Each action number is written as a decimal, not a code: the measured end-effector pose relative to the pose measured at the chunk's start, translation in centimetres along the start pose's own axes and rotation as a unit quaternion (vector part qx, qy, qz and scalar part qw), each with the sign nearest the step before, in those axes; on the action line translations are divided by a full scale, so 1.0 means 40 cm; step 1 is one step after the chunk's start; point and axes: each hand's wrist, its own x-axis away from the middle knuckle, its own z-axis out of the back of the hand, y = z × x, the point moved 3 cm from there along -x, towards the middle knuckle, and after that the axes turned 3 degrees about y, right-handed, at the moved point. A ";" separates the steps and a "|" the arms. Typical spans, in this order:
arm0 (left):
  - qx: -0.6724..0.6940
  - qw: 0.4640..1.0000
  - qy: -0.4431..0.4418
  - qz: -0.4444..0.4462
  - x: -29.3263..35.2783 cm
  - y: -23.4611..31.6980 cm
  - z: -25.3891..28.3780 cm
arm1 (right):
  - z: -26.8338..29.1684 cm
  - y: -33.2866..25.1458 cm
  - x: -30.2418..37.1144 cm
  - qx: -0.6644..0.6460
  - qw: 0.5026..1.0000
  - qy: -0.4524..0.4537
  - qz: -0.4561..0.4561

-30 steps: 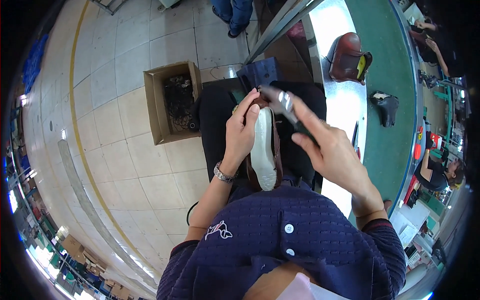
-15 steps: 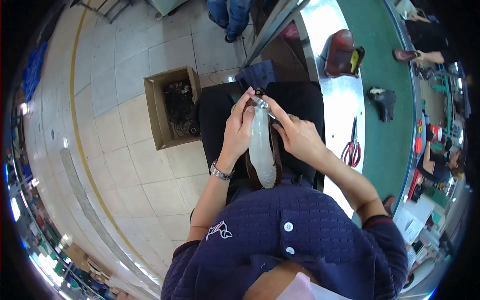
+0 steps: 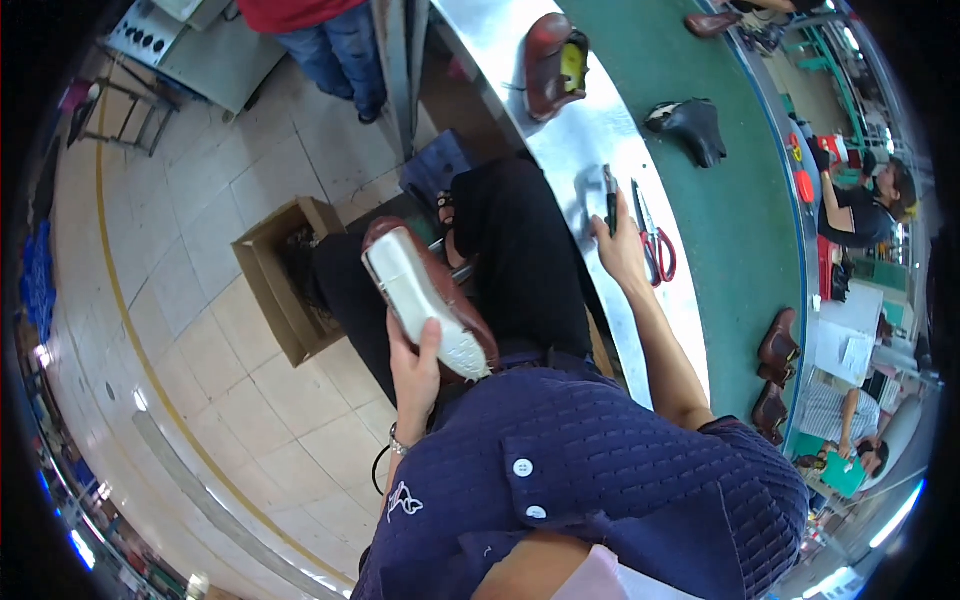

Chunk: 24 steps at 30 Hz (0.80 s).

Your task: The recorder is assembling leather shoe uppers onto lasts, using pliers to pull material, scissors to trim excess, and a brush to apply adhesive.

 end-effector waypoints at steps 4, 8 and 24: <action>-0.018 0.999 0.042 -0.010 0.002 0.018 0.011 | 0.020 0.105 -0.143 -0.062 0.990 0.124 0.031; 0.005 0.999 0.037 0.020 0.018 0.037 0.003 | 0.117 0.197 -0.420 -0.253 0.919 0.287 -0.095; -0.142 0.989 0.001 0.039 0.004 0.054 0.033 | 0.239 0.286 -0.220 -0.764 0.637 0.101 0.030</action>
